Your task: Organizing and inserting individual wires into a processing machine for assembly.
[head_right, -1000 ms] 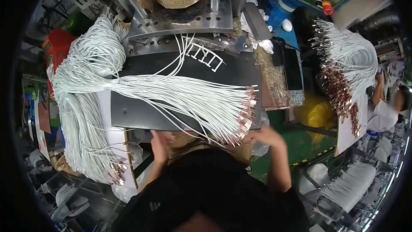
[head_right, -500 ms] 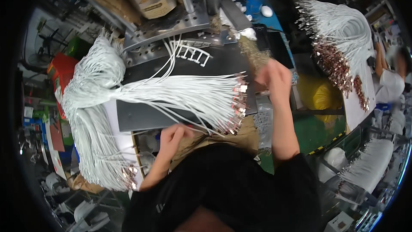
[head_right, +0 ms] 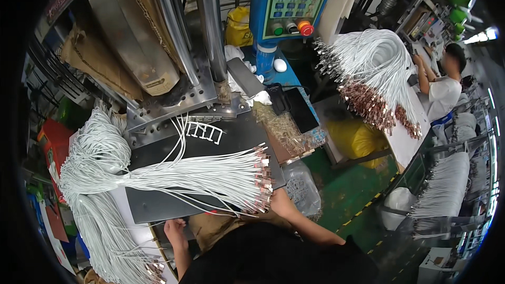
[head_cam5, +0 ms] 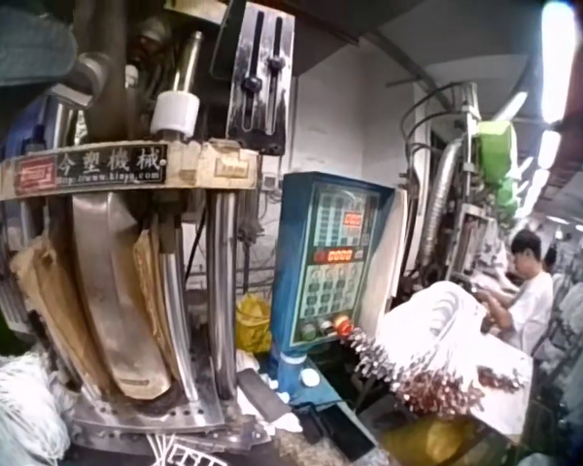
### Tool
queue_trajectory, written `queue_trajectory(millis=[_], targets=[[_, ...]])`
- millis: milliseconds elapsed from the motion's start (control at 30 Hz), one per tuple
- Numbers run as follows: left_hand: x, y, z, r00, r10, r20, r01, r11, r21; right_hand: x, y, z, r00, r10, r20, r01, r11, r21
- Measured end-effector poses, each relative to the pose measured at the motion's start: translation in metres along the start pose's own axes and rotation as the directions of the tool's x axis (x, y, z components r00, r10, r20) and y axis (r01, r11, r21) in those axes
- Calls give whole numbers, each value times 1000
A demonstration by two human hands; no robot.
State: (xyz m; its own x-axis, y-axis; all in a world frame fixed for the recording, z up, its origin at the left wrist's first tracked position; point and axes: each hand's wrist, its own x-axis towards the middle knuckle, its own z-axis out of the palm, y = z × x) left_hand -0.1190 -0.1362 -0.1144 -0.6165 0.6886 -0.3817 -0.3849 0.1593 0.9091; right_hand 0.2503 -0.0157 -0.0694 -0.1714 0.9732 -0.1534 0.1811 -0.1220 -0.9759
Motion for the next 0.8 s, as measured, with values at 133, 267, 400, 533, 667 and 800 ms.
queue_trajectory(millis=[133,267,400,533,667,800], targets=[[5,-6,7,997,31,-71,-30,999,12,3,9,-2,998,-10,54,13,999,-48],[-22,16,25,998,56,28,-62,955,291,19,-22,-37,822,433,370,-285,875,-391],[-58,50,53,977,0,214,-67,949,307,25,-69,-129,868,327,373,-299,945,-133],[-65,116,102,635,273,722,-625,732,273,52,-148,-97,951,-66,301,69,998,-1],[-54,150,211,163,424,891,-978,188,89,125,-175,-10,710,-579,401,704,566,-429],[12,113,255,185,268,946,-983,63,174,175,-121,2,784,-454,423,619,623,-479]])
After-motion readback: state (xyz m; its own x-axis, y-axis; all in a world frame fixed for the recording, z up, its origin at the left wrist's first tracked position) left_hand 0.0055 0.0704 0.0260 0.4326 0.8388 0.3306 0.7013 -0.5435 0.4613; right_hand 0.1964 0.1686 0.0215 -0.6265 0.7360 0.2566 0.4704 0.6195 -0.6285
